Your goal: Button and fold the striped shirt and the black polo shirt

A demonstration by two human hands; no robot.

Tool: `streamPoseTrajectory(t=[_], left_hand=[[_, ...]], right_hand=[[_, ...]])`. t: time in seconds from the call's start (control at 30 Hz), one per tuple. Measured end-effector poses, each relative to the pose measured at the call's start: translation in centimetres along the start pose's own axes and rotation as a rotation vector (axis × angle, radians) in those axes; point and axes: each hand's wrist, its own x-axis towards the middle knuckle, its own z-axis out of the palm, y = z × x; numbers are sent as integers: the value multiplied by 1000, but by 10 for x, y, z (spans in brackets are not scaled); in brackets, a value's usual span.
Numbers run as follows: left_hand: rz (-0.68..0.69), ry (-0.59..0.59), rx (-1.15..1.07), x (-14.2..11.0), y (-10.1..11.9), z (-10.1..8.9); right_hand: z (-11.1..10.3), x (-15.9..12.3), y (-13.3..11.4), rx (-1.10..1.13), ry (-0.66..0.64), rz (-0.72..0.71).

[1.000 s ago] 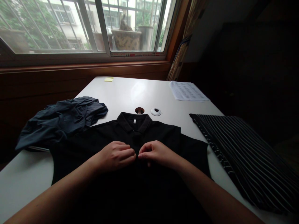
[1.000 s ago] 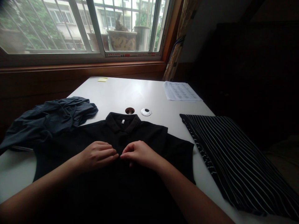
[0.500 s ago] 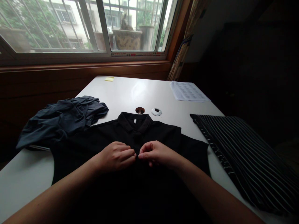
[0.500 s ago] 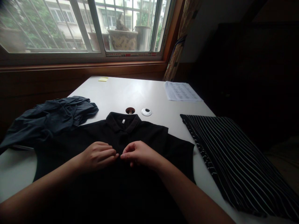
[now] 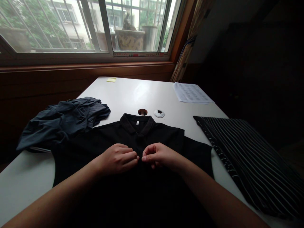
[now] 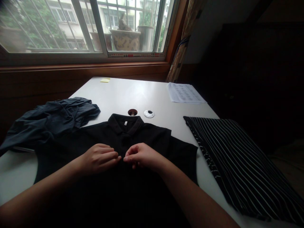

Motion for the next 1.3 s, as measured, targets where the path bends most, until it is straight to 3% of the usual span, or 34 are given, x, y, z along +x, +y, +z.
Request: streamPoseTrajectory(t=[0.37,0.63,1.3], left_hand=[[20,-49,-4,-3,-4,-3],[6,-150,-37,-7,-6,-6],[35,-148,-95,-6,-7,-9]], right_hand=[[1,0,1,-41,15,5],[2,-2,-1,-70,25,-2],[2,1,5,-187,32,-37]])
